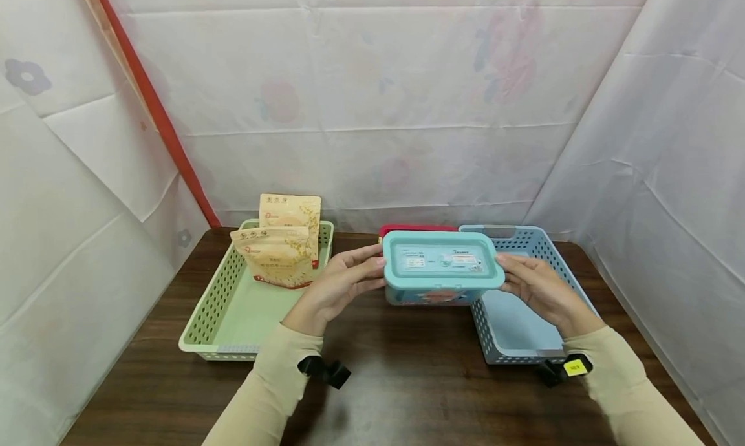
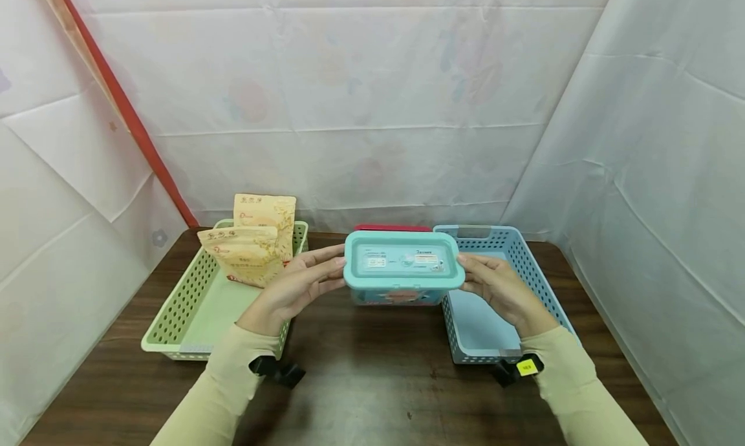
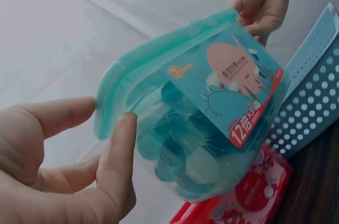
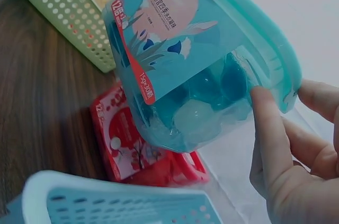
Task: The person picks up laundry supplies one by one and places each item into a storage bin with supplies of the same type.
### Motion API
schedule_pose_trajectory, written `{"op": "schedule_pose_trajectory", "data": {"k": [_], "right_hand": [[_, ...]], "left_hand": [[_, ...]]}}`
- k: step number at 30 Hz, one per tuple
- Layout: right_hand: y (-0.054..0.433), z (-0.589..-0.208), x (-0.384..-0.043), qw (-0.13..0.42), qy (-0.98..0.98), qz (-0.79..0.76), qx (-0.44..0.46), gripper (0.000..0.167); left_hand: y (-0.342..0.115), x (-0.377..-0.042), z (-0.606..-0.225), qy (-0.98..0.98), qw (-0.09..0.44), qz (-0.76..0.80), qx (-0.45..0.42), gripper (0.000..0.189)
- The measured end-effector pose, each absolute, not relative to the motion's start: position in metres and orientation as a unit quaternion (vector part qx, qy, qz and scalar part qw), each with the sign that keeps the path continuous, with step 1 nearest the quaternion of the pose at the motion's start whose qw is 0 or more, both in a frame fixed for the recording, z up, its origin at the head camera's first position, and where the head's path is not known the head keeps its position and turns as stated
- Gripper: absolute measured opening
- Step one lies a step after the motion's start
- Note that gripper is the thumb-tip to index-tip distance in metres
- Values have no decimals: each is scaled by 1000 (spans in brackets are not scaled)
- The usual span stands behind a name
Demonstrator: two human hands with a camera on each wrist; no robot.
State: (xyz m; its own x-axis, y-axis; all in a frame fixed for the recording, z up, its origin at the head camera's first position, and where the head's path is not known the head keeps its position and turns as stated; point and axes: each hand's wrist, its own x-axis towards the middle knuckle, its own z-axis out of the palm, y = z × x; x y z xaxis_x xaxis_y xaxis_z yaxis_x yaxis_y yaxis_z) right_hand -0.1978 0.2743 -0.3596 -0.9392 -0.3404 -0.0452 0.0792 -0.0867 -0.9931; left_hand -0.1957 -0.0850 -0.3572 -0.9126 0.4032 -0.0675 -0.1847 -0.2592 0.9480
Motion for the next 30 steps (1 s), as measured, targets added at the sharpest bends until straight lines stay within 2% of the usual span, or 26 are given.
{"op": "schedule_pose_trajectory", "data": {"k": [30], "right_hand": [[333,-351,-187,117,620,-775,-43,31]], "left_hand": [[-17,-204,-350,534,198,815,106,46]]}}
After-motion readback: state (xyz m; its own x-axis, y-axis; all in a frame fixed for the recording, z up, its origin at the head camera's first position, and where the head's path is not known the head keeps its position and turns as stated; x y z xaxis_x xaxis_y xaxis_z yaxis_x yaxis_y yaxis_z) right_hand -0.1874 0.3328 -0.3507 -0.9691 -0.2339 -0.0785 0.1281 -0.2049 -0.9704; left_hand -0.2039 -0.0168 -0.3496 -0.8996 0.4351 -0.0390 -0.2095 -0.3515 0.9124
